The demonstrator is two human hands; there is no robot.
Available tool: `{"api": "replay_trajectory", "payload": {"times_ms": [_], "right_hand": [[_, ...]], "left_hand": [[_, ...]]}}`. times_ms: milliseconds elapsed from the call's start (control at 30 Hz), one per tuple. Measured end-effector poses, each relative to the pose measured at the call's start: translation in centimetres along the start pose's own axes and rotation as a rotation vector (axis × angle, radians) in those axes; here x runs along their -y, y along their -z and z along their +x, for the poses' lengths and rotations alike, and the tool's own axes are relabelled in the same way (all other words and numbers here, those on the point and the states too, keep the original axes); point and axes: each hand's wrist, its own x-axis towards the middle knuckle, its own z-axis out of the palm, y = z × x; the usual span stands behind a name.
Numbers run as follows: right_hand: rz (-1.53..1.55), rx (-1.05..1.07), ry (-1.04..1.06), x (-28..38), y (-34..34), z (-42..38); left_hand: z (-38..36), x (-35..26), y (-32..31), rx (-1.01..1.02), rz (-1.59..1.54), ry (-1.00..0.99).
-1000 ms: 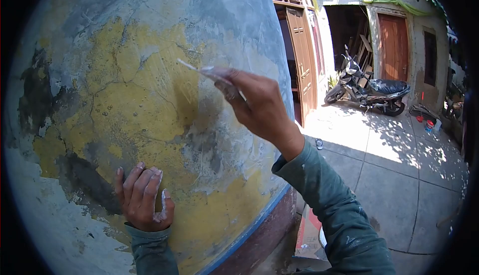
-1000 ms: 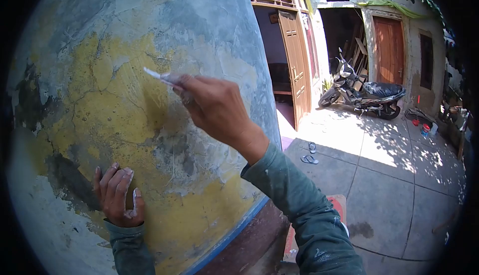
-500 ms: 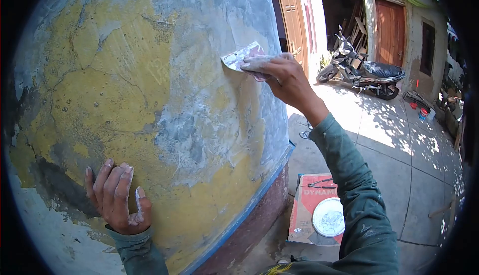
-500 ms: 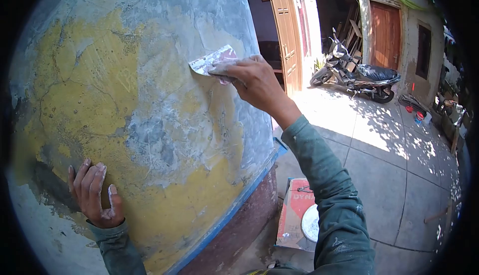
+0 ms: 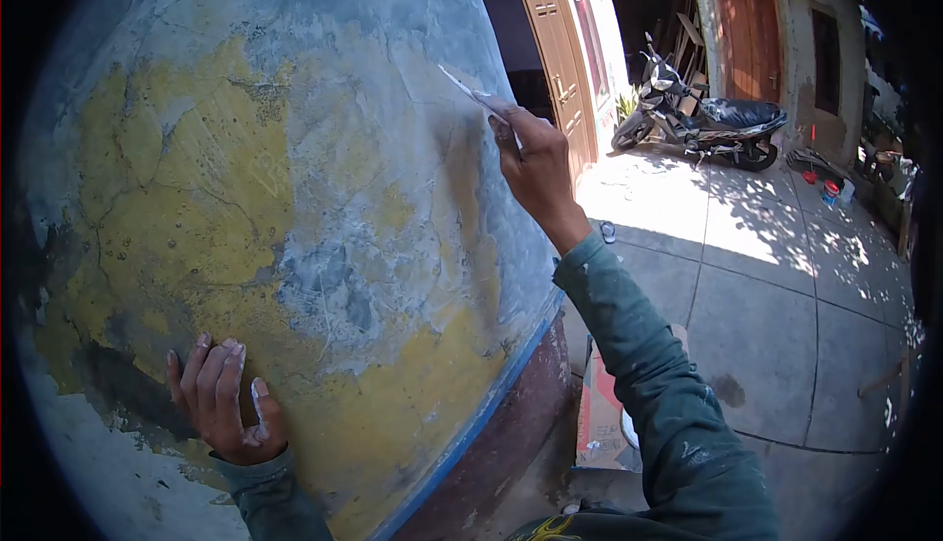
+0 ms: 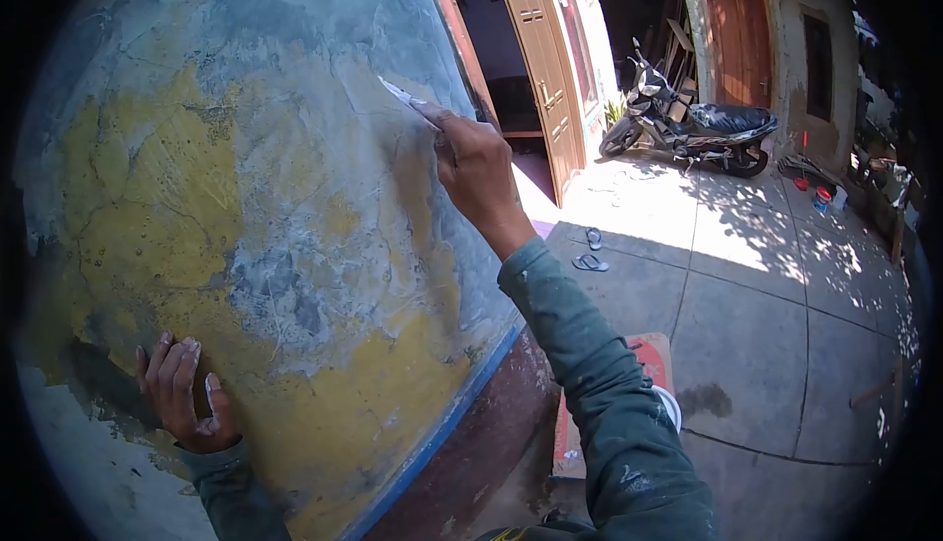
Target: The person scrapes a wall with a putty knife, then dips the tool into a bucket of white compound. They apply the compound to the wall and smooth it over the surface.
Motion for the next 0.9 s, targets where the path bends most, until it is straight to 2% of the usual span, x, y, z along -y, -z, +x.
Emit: {"api": "replay_trajectory", "payload": {"times_ms": [33,100,200,267,333,367,433,500,567,633,733,900], "right_hand": [[0.004,-0.002,0.000,-0.1,-1.1,-0.3],[-0.247,-0.014,0.112,-0.5,-3.4,-1.1],[-0.221,0.008,0.077,1.8,-4.8,-5.9],[-0.203,0.181,0.055,3.9,-2.9,-9.6],[-0.152,0.324,0.141,5.0,-0.6,-13.0],[-0.113,0.395,0.154,5.8,1.3,-13.1],[-0.071,0.400,0.092,5.3,3.9,-10.8],[0.032,0.137,-0.173,3.4,3.9,-7.2],[0.009,0.068,-0.402,-0.4,3.6,-3.4],[-0.056,0.101,-0.495,-4.5,2.0,-1.3],[-0.125,0.100,-0.534,-4.3,-0.6,0.1],[-0.046,0.065,-0.435,1.3,-2.3,0.1]], "left_hand": [[0.0,-0.1,0.0,0.002,0.001,0.001],[0.0,-0.1,0.1,0.010,0.008,0.003],[0.0,-0.2,0.1,0.029,0.014,0.015],[0.1,-0.3,0.1,0.016,0.025,0.025],[0.1,-0.4,0.2,0.023,0.022,0.028],[0.2,-0.4,0.2,0.018,0.026,0.027],[0.2,-0.4,0.0,0.008,0.025,0.034],[0.1,-0.3,0.1,0.012,0.011,0.023],[0.1,-0.2,0.0,0.005,0.005,0.024],[0.0,-0.1,0.1,0.007,0.005,0.015],[-0.1,-0.1,0.1,0.014,0.003,0.012],[-0.1,-0.2,0.1,0.026,0.006,0.028]]}}
